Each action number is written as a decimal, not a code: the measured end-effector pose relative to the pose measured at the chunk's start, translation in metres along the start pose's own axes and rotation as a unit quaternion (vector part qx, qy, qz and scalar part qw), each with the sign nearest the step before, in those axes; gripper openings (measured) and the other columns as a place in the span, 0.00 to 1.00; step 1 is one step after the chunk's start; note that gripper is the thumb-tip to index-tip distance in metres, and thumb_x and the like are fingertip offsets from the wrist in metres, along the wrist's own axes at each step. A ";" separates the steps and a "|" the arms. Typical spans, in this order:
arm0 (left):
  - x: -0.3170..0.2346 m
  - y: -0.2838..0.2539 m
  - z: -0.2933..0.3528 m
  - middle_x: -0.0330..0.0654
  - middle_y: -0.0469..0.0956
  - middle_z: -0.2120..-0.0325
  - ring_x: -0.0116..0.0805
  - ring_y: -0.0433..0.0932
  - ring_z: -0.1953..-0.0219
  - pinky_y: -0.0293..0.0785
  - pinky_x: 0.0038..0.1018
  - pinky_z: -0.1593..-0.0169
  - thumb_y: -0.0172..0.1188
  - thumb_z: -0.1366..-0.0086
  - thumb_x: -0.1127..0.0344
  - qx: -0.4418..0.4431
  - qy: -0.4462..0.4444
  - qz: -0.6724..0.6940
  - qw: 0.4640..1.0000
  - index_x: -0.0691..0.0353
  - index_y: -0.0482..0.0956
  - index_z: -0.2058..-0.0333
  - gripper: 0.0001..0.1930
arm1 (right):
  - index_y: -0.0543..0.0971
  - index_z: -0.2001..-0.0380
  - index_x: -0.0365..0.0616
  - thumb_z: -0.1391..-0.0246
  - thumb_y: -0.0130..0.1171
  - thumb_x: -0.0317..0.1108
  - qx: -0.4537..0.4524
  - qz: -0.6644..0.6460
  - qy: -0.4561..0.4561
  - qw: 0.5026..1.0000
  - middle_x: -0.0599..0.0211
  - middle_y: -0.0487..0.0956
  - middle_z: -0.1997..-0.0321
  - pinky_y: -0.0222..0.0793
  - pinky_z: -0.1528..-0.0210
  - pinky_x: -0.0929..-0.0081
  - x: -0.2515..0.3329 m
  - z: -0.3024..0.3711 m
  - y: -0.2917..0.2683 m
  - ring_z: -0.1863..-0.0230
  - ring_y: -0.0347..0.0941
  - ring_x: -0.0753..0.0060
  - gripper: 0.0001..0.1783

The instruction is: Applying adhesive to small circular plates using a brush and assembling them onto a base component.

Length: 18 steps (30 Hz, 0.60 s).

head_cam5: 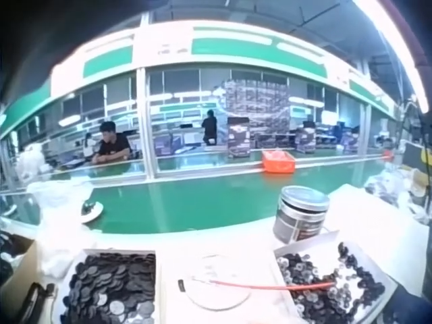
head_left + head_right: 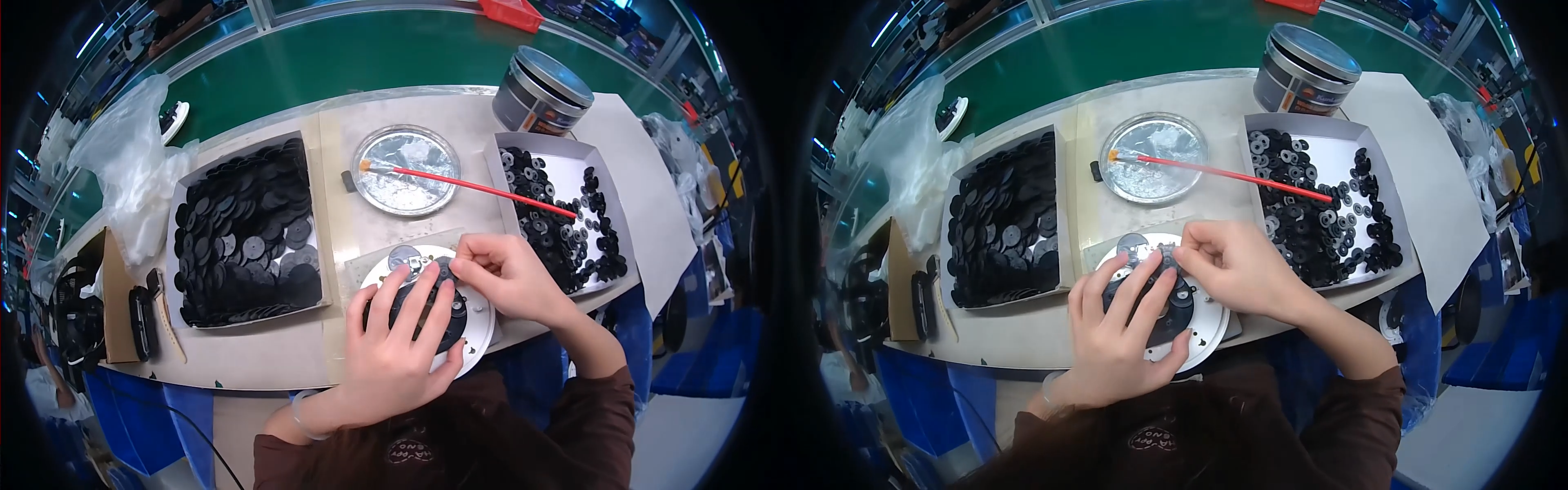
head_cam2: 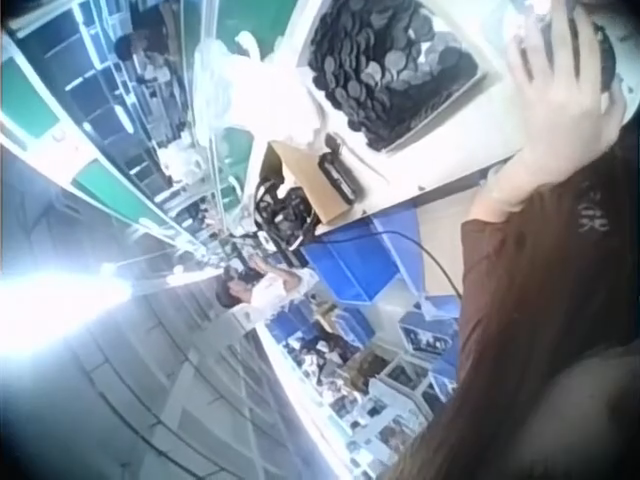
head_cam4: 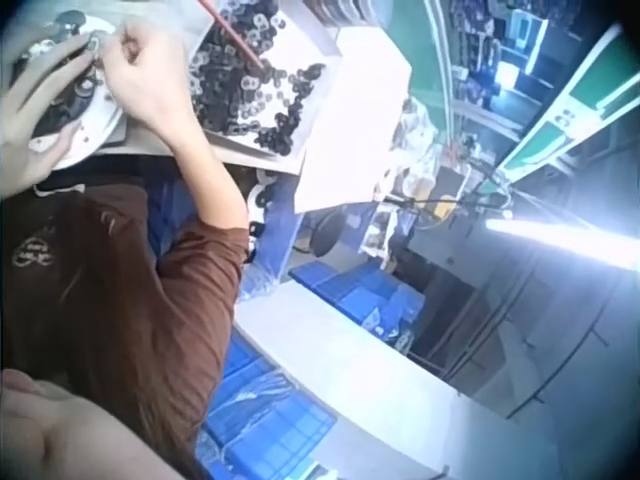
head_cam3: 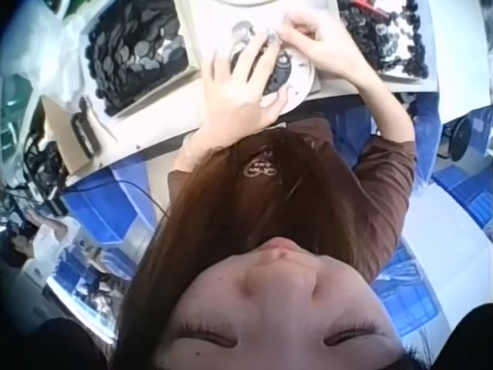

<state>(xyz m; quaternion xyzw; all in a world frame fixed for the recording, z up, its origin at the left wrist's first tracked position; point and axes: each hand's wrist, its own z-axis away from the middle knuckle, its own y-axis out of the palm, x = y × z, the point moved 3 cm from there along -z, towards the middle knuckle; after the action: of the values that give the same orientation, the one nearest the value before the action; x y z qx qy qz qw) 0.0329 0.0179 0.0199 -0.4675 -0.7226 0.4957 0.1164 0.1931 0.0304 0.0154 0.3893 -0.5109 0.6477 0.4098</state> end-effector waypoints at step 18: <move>-0.005 0.004 0.001 0.42 0.70 0.53 0.44 0.63 0.50 0.53 0.41 0.48 0.59 0.57 0.59 0.004 -0.018 -0.037 0.999 0.60 0.74 0.56 0.26 | 0.72 0.80 0.39 0.52 0.52 0.30 -0.073 0.171 -0.111 0.976 0.66 0.68 0.90 0.58 0.83 0.77 0.011 0.000 0.001 0.88 0.64 0.73 0.08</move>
<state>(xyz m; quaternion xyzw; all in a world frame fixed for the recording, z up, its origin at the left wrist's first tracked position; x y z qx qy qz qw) 0.0374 0.0135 0.0180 -0.4311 -0.7391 0.5026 0.1235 0.1880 0.0312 0.0251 0.3350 -0.6582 0.6217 0.2608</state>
